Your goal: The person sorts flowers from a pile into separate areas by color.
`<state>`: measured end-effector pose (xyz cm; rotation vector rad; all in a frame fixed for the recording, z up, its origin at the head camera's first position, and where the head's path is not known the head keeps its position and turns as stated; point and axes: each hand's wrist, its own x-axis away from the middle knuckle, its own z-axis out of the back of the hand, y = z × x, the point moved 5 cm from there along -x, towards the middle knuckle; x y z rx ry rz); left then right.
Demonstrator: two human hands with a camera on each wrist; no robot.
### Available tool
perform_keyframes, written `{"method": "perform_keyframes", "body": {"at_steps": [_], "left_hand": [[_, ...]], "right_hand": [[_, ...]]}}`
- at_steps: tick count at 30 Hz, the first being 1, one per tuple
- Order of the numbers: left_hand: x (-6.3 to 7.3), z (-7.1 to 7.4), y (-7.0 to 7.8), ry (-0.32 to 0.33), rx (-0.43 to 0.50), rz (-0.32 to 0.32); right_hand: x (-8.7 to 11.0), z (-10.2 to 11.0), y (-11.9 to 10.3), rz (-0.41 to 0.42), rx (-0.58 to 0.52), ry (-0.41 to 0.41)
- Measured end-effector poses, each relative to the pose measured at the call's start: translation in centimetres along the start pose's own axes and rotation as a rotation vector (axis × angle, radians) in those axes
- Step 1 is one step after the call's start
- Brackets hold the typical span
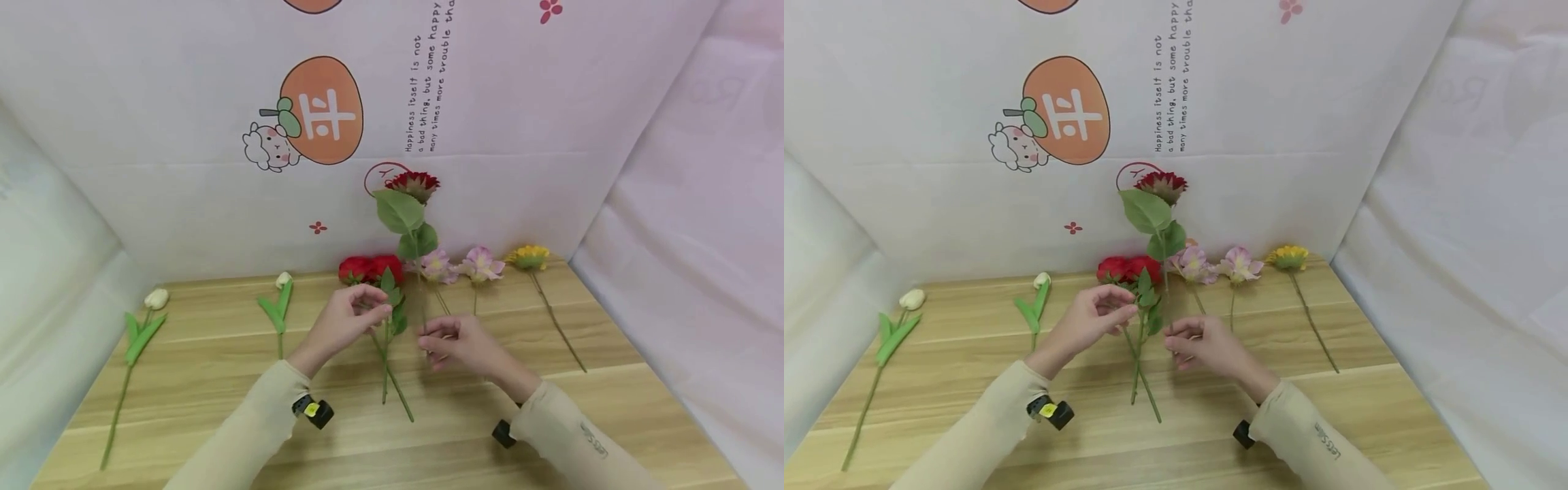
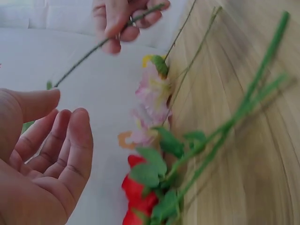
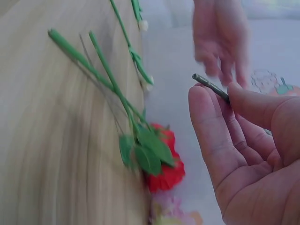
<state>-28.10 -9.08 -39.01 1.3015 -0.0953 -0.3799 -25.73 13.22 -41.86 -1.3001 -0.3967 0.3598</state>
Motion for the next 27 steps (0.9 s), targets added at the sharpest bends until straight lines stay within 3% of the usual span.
{"method": "perform_keyframes", "body": {"at_steps": [5, 12, 20, 27], "left_hand": [[2.4, 2.7, -1.1, 0.024, -0.123, -0.010], [6.6, 7.4, -3.0, 0.070, -0.157, 0.000], [11.7, 14.0, -4.2, 0.182, -0.286, 0.071], [15.6, 19.0, -6.3, 0.271, -0.444, 0.115]], "right_hand": [[1.1, 2.6, 0.4, -0.008, -0.015, 0.037], [3.2, 6.3, 1.1, -0.017, -0.015, 0.091], [5.4, 11.0, 3.1, -0.015, 0.022, 0.187], [7.1, 14.3, 5.5, -0.076, -0.006, 0.242]]}}
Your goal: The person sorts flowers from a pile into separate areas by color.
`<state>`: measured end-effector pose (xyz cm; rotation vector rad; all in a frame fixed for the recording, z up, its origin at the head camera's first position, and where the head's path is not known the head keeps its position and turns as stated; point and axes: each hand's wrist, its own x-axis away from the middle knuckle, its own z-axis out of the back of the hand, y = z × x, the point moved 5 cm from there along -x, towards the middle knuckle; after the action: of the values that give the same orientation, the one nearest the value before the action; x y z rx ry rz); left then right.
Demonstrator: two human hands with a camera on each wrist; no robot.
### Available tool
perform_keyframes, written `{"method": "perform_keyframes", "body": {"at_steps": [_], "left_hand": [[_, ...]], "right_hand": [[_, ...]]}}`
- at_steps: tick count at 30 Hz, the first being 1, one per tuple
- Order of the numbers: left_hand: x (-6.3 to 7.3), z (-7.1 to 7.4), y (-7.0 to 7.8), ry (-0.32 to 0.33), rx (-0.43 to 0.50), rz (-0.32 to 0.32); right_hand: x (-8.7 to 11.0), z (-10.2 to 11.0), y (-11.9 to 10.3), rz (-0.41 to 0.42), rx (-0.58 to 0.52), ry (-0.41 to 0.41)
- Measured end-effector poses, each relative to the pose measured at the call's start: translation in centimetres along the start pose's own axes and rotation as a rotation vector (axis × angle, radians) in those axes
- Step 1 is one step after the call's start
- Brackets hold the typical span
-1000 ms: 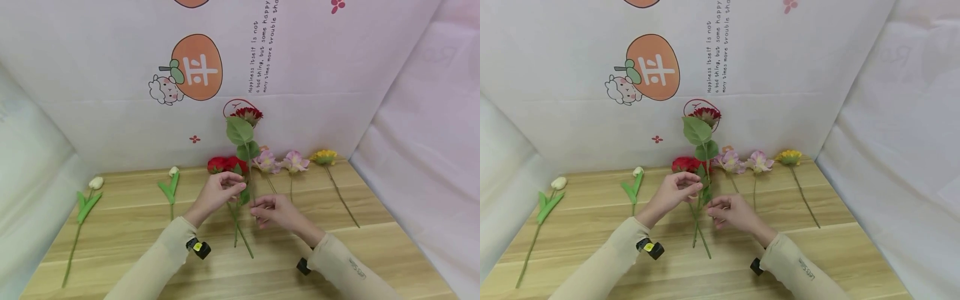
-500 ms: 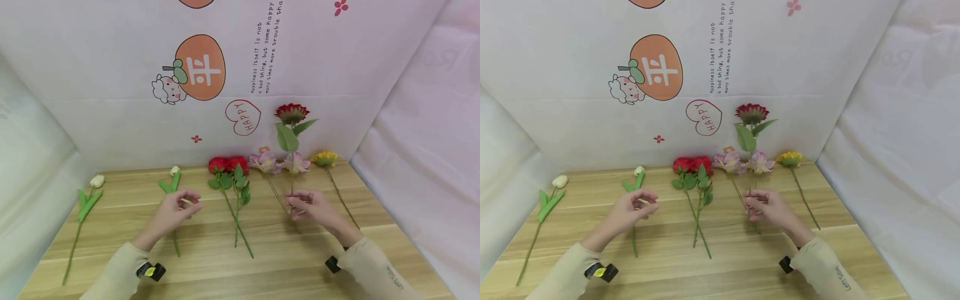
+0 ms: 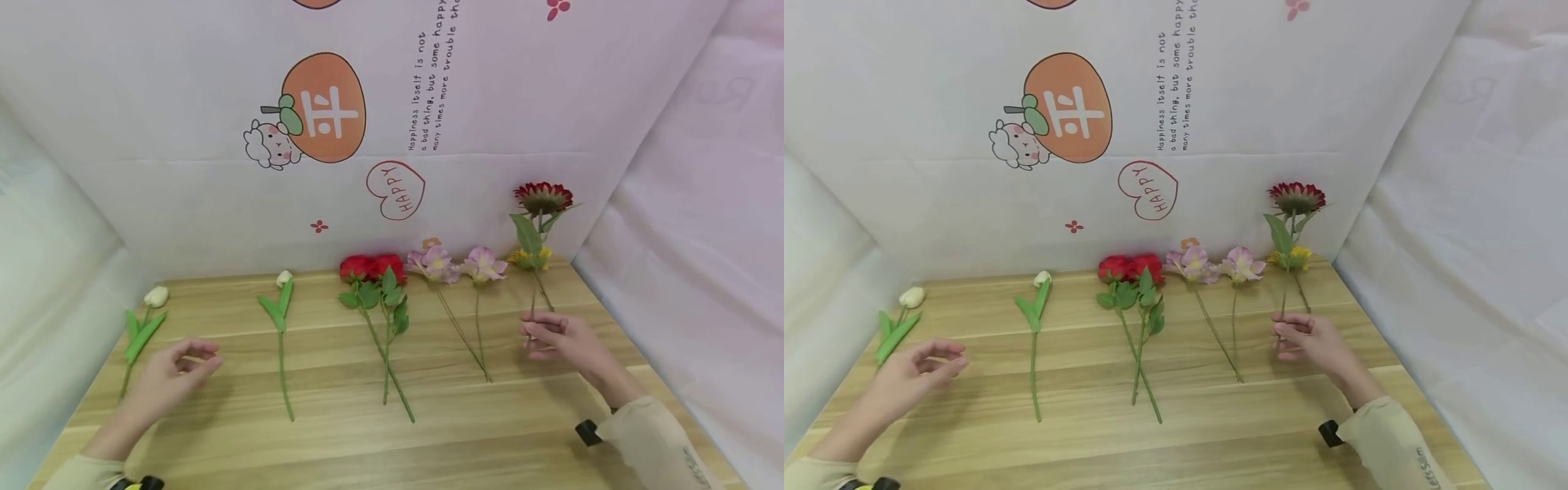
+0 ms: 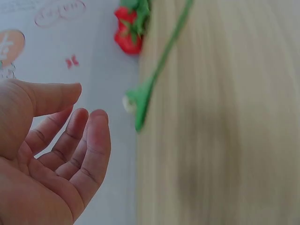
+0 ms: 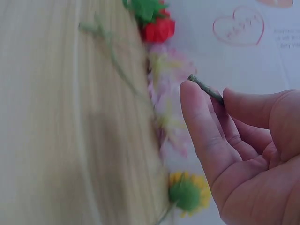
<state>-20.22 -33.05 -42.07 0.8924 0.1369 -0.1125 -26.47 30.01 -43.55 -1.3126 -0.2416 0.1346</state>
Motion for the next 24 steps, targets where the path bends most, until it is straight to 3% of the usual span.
{"method": "perform_keyframes", "body": {"at_steps": [5, 12, 19, 24], "left_hand": [[1.2, 2.5, -3.0, 0.062, -0.128, -0.019], [1.2, 5.3, -5.7, 0.088, -0.231, -0.005], [1.3, 7.1, -8.0, 0.000, -0.308, 0.135], [1.7, 7.9, -9.9, -0.068, -0.346, 0.163]], "right_hand": [[0.0, 2.0, 1.6, -0.028, 0.000, 0.028], [0.1, 4.4, 3.5, -0.097, 0.032, 0.069], [0.4, 5.7, 5.3, -0.146, 0.041, 0.081], [0.2, 5.8, 5.8, -0.217, 0.115, 0.082]]}}
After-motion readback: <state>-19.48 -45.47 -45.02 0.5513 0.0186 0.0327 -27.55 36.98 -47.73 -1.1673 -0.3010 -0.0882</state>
